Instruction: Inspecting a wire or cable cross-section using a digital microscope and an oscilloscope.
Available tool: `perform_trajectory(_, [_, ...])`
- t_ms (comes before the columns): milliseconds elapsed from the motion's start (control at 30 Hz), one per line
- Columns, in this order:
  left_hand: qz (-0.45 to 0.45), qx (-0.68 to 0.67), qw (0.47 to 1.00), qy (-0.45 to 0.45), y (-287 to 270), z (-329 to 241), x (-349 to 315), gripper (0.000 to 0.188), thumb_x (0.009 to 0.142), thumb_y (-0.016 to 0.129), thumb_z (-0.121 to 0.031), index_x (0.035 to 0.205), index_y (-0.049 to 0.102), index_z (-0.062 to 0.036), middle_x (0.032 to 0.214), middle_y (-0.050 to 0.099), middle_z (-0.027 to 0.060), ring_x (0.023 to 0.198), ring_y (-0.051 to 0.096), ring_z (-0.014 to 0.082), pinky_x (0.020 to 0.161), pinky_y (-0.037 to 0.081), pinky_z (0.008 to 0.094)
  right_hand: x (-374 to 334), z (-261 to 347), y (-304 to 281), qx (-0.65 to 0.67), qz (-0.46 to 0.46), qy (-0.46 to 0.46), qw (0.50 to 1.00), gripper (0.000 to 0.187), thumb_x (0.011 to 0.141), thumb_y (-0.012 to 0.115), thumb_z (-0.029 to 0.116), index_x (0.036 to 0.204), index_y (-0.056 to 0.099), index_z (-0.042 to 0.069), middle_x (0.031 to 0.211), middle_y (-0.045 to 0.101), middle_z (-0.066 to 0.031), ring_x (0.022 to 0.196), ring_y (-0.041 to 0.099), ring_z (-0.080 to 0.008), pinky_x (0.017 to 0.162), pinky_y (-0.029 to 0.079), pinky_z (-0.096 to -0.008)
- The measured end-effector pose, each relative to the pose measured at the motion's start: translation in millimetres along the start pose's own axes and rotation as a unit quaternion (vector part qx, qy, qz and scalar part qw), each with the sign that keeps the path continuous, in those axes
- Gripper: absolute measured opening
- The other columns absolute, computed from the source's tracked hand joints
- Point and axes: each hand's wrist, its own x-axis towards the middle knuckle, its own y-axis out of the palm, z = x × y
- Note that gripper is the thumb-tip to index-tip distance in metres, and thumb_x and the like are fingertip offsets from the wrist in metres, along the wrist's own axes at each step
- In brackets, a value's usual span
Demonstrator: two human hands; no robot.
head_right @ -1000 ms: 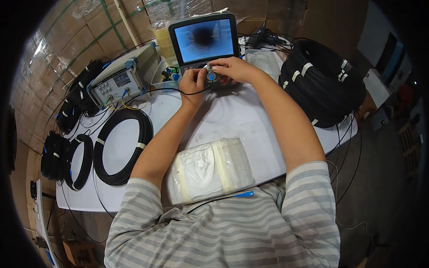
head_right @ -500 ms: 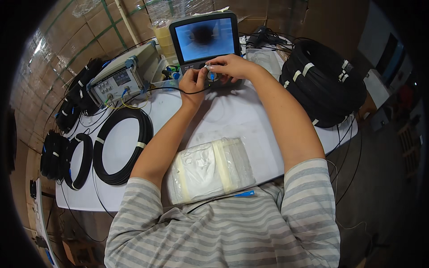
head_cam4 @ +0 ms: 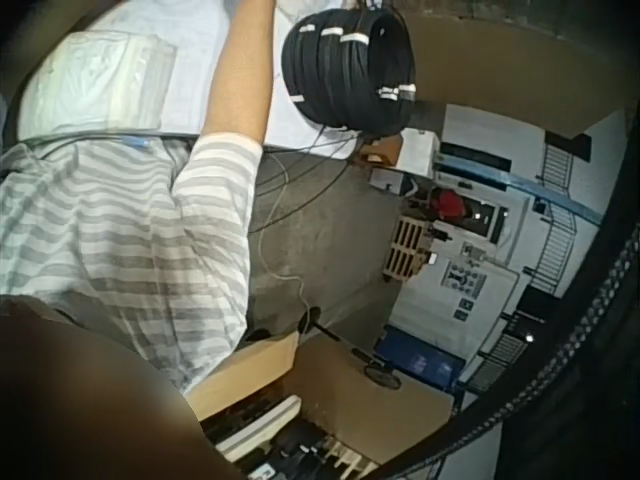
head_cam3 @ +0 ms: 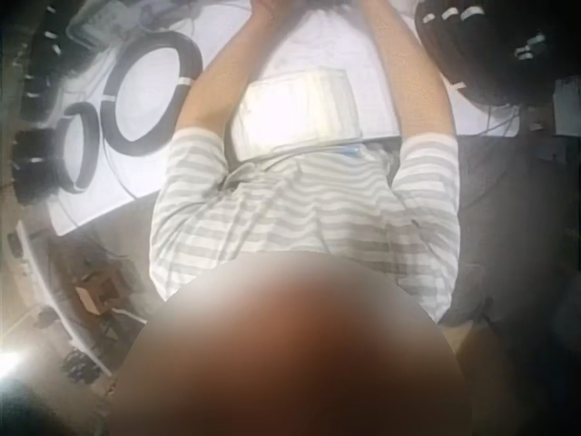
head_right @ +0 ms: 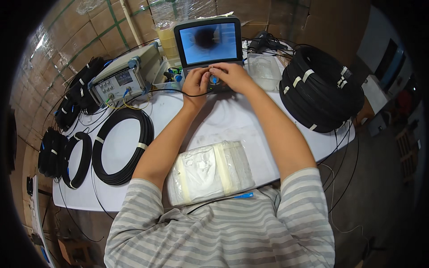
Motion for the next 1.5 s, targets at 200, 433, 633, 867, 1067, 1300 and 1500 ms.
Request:
perform_trajectory(200, [0.015,0.018,0.999,0.035,-2,-1,2,0.022,0.101,0.062,-0.018,0.116,0.072,-0.0063,0.113,0.069,0.0119,0.102,0.064,0.0339,0.089,0.052,0.0415,-21,-20,41,0.110,-0.195,-0.049,0.973,0.034,0.103,0.066,0.033,0.123,0.071,0.007,0.093,0.072,-0.0029,0.078,0.064,-0.0081,0.067,0.054,-0.0249])
perform_trajectory(433, [0.032,0.019,0.999,0.021,-2,-2,3,0.024,0.102,0.060,-0.019,0.119,0.072,-0.0052,0.112,0.069,0.0129,0.103,0.065,0.0333,0.090,0.051,0.0400,-14,-15,26,-0.072,-0.288,-0.124,0.947,0.027,0.097,0.072,0.030,0.102,0.074,0.003,0.081,0.066,-0.0067,0.071,0.063,-0.0149,0.067,0.051,-0.0294])
perform_trajectory(633, [0.027,0.006,1.000,0.013,-1,0,2,0.021,0.101,0.063,-0.018,0.115,0.072,-0.0068,0.111,0.069,0.0109,0.101,0.063,0.0343,0.087,0.051,0.0421,1,9,31,-0.073,-0.278,-0.096,0.953,0.028,0.086,0.082,0.032,0.089,0.079,0.004,0.083,0.070,-0.0068,0.072,0.066,-0.0176,0.068,0.053,-0.0318])
perform_trajectory(867, [0.025,-0.002,1.000,0.006,1,-2,2,0.022,0.101,0.062,-0.020,0.116,0.072,-0.0075,0.111,0.069,0.0108,0.101,0.063,0.0339,0.087,0.051,0.0417,3,9,27,-0.068,-0.255,-0.089,0.960,0.025,0.087,0.081,0.029,0.092,0.080,0.004,0.085,0.072,-0.0085,0.076,0.069,-0.0207,0.069,0.053,-0.0327])
perform_trajectory(1067, [0.028,0.009,1.000,0.007,-1,0,1,0.022,0.101,0.062,-0.020,0.116,0.073,-0.0075,0.111,0.069,0.0109,0.102,0.063,0.0339,0.088,0.052,0.0419,-1,-1,29,-0.054,-0.273,-0.129,0.952,0.023,0.090,0.076,0.023,0.101,0.078,0.004,0.091,0.071,-0.0104,0.080,0.070,-0.0215,0.072,0.054,-0.0329])
perform_trajectory(1300, [0.031,0.003,0.999,0.006,-4,1,0,0.023,0.101,0.062,-0.019,0.116,0.073,-0.0059,0.110,0.068,0.0122,0.102,0.064,0.0342,0.088,0.052,0.0413,-37,-18,34,-0.216,-0.234,-0.248,0.915,0.055,0.078,0.075,0.015,0.127,0.053,0.003,0.116,0.059,-0.0158,0.104,0.064,-0.0340,0.088,0.053,-0.0412])
perform_trajectory(1500, [0.034,0.003,0.999,0.003,2,-4,3,0.022,0.100,0.062,-0.019,0.114,0.073,-0.0057,0.108,0.069,0.0125,0.101,0.064,0.0347,0.087,0.052,0.0422,-25,-18,48,-0.262,-0.293,-0.152,0.907,0.061,0.067,0.085,0.008,0.120,0.054,0.006,0.117,0.055,-0.0143,0.116,0.055,-0.0391,0.098,0.047,-0.0466])
